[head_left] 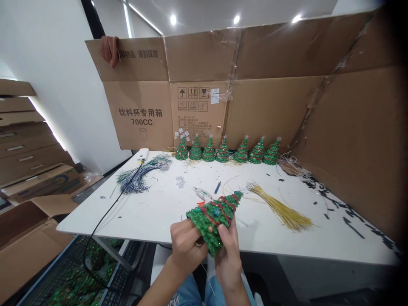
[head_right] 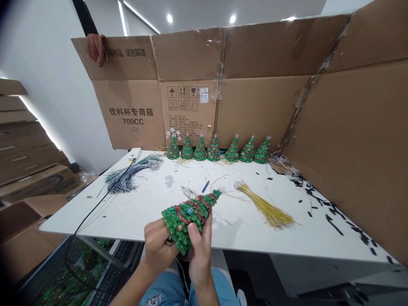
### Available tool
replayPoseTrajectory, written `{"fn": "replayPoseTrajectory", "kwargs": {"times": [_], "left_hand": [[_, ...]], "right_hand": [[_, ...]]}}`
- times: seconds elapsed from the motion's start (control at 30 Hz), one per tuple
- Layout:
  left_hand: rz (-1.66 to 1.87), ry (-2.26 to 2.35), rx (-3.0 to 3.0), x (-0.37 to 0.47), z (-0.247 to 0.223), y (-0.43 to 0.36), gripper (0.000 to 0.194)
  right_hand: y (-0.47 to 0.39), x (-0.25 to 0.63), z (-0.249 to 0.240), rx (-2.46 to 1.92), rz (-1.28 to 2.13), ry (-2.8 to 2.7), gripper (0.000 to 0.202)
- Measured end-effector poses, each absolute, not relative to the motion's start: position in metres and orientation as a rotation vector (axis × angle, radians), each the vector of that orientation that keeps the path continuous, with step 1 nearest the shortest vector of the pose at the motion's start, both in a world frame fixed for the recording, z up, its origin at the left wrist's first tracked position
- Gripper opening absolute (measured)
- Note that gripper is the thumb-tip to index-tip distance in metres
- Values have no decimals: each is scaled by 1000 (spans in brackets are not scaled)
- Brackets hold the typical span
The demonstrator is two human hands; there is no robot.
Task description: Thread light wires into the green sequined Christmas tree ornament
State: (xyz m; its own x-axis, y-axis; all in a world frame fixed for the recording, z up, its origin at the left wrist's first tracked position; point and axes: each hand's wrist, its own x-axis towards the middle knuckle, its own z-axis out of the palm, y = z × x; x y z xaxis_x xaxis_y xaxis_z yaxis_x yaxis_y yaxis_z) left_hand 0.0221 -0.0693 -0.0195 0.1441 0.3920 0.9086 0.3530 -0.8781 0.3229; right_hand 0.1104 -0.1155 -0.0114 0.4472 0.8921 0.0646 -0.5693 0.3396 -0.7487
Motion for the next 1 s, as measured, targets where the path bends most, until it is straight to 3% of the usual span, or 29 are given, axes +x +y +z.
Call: {"fn": "replayPoseTrajectory", "kwargs": {"times": [0.2, 0.6, 1.0], "left_hand": [[1870, 777, 2365, 21, -21, -68, 25], [1880, 831, 2378, 22, -18, -69, 34], [1887, 772, 2375, 22, -18, -69, 31]], "right_hand": [[-107, 114, -25, -654, 1023, -515, 64], [-105, 115, -26, -627, 1030, -508, 63], [-108, 114, -30, -549, 1069, -413, 54]]}}
